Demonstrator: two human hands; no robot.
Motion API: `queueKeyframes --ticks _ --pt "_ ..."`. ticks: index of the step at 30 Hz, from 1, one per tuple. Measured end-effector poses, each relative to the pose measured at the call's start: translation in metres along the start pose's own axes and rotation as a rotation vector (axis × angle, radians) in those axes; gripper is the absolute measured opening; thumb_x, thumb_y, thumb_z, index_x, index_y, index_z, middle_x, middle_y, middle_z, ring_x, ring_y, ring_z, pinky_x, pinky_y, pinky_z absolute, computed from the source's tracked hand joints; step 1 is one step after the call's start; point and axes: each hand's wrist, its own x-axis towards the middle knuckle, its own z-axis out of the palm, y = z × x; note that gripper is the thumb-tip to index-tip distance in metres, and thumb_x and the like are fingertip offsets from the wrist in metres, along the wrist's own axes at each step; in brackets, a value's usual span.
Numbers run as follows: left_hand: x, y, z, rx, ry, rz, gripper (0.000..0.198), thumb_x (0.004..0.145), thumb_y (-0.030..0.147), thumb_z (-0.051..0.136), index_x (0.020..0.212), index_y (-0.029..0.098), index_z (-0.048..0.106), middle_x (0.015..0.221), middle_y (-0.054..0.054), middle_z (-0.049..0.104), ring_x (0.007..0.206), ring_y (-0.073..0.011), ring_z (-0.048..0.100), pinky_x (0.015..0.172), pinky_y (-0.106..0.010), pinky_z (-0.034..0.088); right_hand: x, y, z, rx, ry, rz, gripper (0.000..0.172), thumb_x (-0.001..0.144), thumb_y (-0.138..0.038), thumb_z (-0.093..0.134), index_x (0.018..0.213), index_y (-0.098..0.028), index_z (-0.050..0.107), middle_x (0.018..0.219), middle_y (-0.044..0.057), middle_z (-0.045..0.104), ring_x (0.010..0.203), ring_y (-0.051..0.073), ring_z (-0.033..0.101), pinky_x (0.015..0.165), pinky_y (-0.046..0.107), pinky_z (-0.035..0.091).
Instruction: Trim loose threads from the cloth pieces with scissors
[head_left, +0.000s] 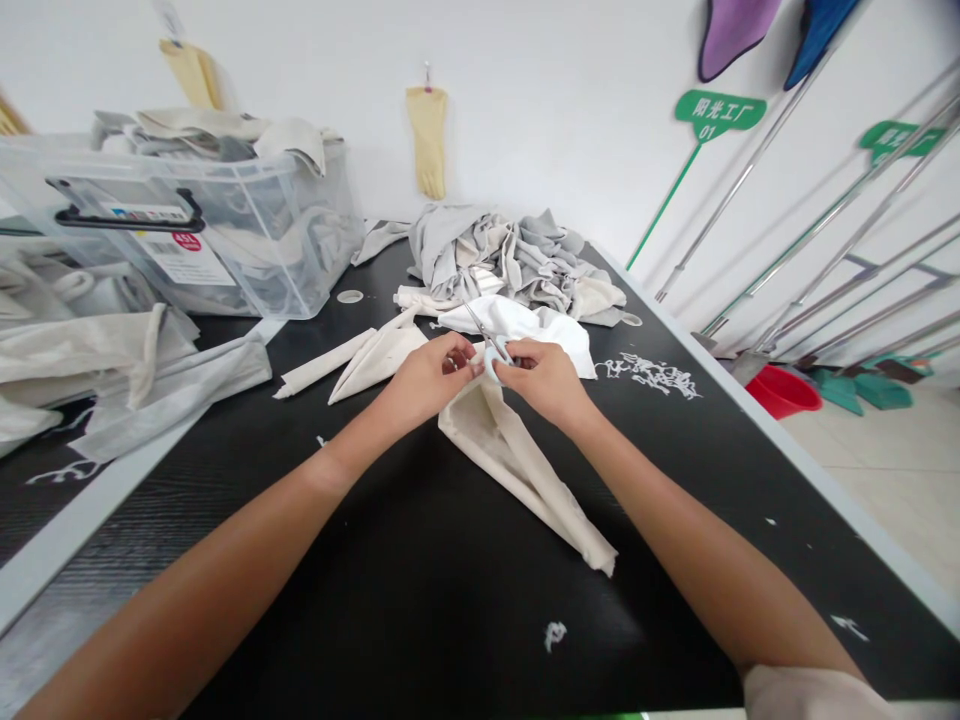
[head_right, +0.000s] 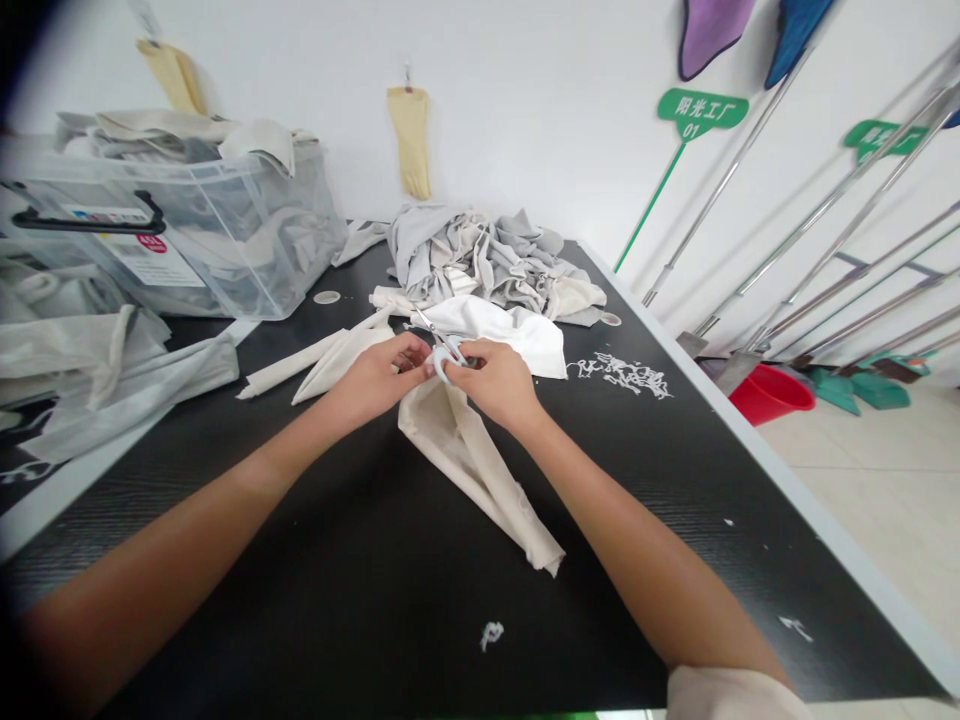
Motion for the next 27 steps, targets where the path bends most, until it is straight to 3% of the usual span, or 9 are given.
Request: queueKeyframes --ticks 6,11,15,20,24,27 --pt "-0.006 0.001 -0.001 0.172 0.124 0.032 0.019 0.095 0.025 0.057 0.11 0.024 0.069 0.103 -0.005 0.078 0.094 -0.0237 0.072 0.087 -0.035 0.053 0.0 0.003 0.006 0.031 0.008 0.006 0.038 0.087 -0.044 0.066 0.061 -0.02 0.055 0.063 -0.001 0.053 0.063 0.015 0.048 0.058 0.028 0.032" --pt "-0.004 -0.008 0.007 0.086 0.07 0.054 0.021 0.096 0.023 0.054 0.11 0.023 0.07 0.109 -0.006 0.079 0.102 -0.0238 0.073 0.094 -0.036 0.053 0.002 0.013 0.013 0.187 -0.044 0.05 0.03 0.087 -0.044 0.067 0.069 -0.02 0.069 0.065 -0.001 0.06 0.065 0.016 0.054 0.057 0.026 0.038" --pt "0.004 -0.031 0.019 -0.113 -0.022 -0.028 0.017 0.092 0.031 0.062 0.101 0.019 0.068 0.096 -0.006 0.077 0.092 -0.0222 0.072 0.086 -0.034 0.054 0.002 0.029 0.026 0.296 -0.072 0.092 0.029 0.087 -0.046 0.067 0.074 -0.02 0.074 0.067 -0.001 0.064 0.063 0.015 0.055 0.057 0.024 0.04" --pt "0.009 -0.058 0.028 -0.263 -0.04 -0.143 0.033 0.084 0.046 0.075 0.099 0.018 0.069 0.086 -0.004 0.074 0.076 -0.0182 0.066 0.071 -0.03 0.049 0.001 0.052 0.045 0.381 -0.106 0.223 0.034 0.083 -0.052 0.071 0.069 -0.02 0.072 0.06 -0.001 0.06 0.056 0.014 0.049 0.056 0.024 0.039" --pt "0.011 -0.068 0.025 -0.376 -0.048 -0.2 0.047 0.077 0.054 0.082 0.106 0.018 0.074 0.095 -0.006 0.077 0.083 -0.0194 0.068 0.075 -0.03 0.05 0.004 0.064 0.055 0.394 -0.104 0.219 0.035 0.085 -0.052 0.069 0.074 -0.02 0.074 0.058 -0.002 0.059 0.055 0.013 0.048 0.054 0.024 0.038" --pt "0.013 -0.076 0.024 -0.451 0.02 -0.24 0.048 0.079 0.059 0.078 0.102 0.017 0.075 0.099 -0.008 0.078 0.088 -0.0207 0.069 0.079 -0.031 0.051 0.011 0.068 0.061 0.329 -0.069 0.206 0.032 0.085 -0.05 0.069 0.081 -0.02 0.078 0.06 -0.002 0.061 0.057 0.014 0.05 0.053 0.024 0.036"
